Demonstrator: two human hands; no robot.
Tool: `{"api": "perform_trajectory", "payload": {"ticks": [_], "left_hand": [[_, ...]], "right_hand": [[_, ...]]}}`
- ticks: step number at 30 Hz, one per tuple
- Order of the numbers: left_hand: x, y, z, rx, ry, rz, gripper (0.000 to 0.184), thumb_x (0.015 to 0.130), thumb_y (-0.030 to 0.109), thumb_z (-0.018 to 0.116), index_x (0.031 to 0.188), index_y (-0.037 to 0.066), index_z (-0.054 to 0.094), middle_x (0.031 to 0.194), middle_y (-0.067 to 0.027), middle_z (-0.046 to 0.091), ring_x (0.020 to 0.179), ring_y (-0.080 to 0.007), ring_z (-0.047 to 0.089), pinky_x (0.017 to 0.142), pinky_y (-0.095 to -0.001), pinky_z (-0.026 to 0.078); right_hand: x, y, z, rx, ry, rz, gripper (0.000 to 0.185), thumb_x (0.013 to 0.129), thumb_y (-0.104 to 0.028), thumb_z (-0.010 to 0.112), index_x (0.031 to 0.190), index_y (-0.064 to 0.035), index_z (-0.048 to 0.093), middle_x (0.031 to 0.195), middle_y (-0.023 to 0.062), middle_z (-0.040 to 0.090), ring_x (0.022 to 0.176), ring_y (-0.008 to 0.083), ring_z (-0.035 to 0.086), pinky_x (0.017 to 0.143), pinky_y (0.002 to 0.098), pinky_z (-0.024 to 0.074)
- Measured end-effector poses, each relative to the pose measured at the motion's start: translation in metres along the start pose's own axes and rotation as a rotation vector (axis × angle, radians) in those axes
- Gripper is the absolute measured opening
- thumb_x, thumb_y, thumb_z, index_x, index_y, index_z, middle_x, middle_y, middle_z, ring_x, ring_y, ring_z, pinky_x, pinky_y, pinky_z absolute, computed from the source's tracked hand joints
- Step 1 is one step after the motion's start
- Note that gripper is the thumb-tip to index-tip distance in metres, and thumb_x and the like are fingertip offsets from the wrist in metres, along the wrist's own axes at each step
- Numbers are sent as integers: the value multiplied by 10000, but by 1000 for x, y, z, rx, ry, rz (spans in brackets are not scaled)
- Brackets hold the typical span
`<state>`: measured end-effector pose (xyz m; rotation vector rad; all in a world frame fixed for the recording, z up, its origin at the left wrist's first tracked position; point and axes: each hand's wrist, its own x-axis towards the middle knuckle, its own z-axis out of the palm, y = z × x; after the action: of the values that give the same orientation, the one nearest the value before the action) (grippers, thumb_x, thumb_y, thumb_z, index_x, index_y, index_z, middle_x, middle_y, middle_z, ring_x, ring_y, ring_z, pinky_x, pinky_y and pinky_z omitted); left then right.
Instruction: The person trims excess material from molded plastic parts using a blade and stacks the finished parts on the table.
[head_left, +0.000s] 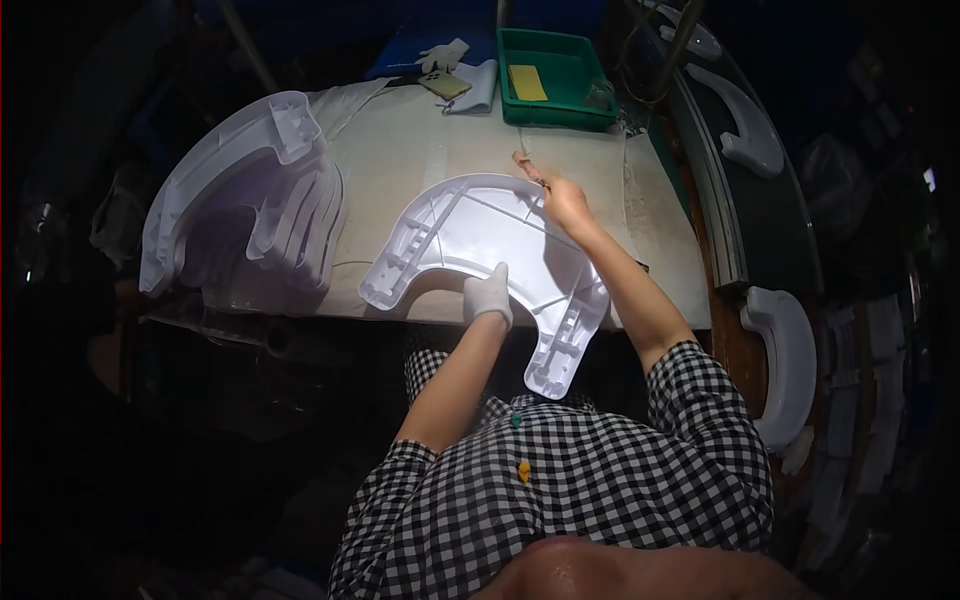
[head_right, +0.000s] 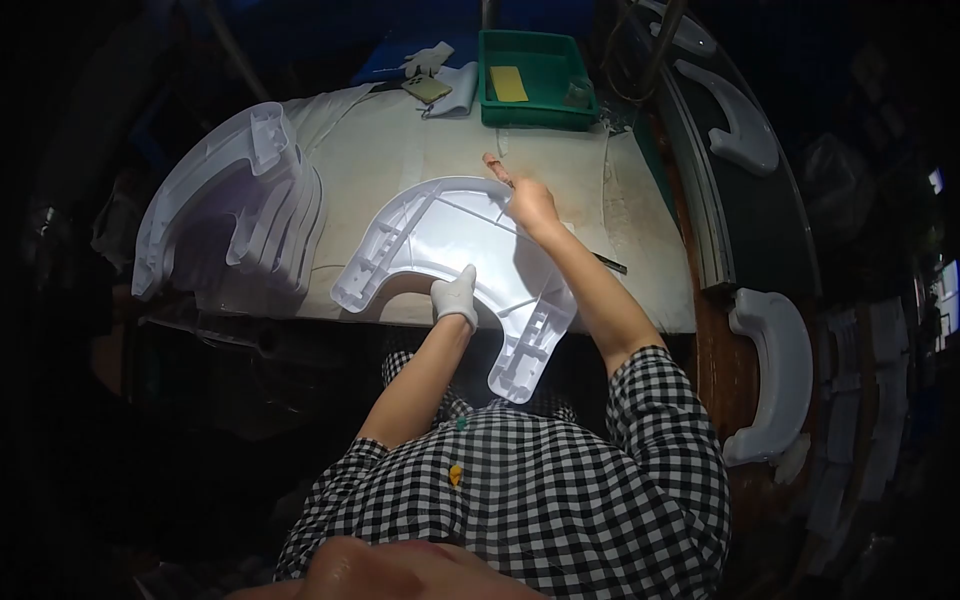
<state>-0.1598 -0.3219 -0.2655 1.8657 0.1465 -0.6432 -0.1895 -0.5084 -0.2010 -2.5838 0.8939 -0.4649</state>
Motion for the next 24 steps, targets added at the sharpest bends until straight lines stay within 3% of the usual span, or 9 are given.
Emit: {"api": "perform_trajectory", "payload": {"ticks": [3, 6, 8, 9, 12, 13, 15, 20, 24], "left_hand": [[2, -2, -1, 119, 8, 6, 549, 703, 367, 666, 988, -95, 583, 1006, -277, 602, 957, -372, 592, 842, -410, 439], [1, 6, -5, 245, -66, -97, 418, 796, 329, 580, 989, -40, 608, 987, -218, 628, 950, -347, 603, 812, -397, 453], [2, 9, -7, 1385, -243, 637, 232, 900, 236, 445, 961, 125, 639, 923, -110, 639, 918, -240, 601, 792, -343, 450], [1, 8, -5, 1509, -232, 796, 226, 899, 236, 450, 958, 126, 637, 918, -104, 639, 907, -235, 602, 782, -339, 452], [-1, 3, 0, 1218, -181, 596, 208, 894, 237, 466, 951, 127, 633, 903, -85, 639, 872, -220, 606, 755, -327, 458], [-1, 1, 0, 1177, -176, 573, 203, 893, 237, 471, 948, 128, 632, 898, -79, 640, 861, -214, 607, 746, -323, 460], [-3, -1, 0, 1187, -162, 593, 191, 890, 238, 481, 943, 129, 629, 888, -66, 640, 838, -204, 609, 727, -315, 464], [3, 2, 3, 1072, -116, 512, 165, 883, 239, 507, 931, 132, 623, 863, -35, 640, 780, -178, 615, 681, -294, 473], [6, -9, 9, -28, -65, 22, 249, 870, 252, 496, 947, 39, 600, 897, -106, 605, 855, -173, 587, 725, -291, 461]], "right_hand": [[10, -66, 25, 16, 32, -99, 505, 812, -50, 435, 1271, -251, 491, 850, 225, 633, 825, 376, 620, 731, 447, 480], [0, -125, 50, -65, -72, -325, 634, 802, -21, 448, 1358, -312, 361, 801, 185, 642, 733, 342, 635, 643, 424, 515], [-17, -144, 69, -49, -86, -494, 610, 789, -41, 464, 1344, -283, 386, 723, 175, 629, 656, 336, 628, 574, 433, 510], [-32, -158, 59, -15, -184, -531, 475, 789, -51, 469, 1250, -169, 481, 701, 163, 627, 638, 336, 627, 548, 425, 508], [-87, -170, 55, 82, -332, -697, 196, 790, -96, 491, 959, -47, 577, 755, 170, 627, 731, 329, 635, 629, 438, 500], [-101, -176, 48, -51, -514, -766, 326, 819, -110, 495, 1135, -53, 553, 896, 158, 630, 806, 323, 630, 702, 413, 502], [-129, -160, 58, 38, -492, -888, 360, 805, -113, 501, 1154, -149, 582, 889, 132, 635, 832, 312, 634, 719, 380, 508], [-60, -124, 26, 65, -37, -406, 434, 707, -5, 552, 1127, -113, 569, 752, 166, 612, 676, 335, 617, 588, 420, 491], [-51, -105, 45, -45, -101, -482, 362, 760, -61, 513, 1117, -101, 553, 779, 161, 620, 704, 330, 626, 604, 412, 504]]}}
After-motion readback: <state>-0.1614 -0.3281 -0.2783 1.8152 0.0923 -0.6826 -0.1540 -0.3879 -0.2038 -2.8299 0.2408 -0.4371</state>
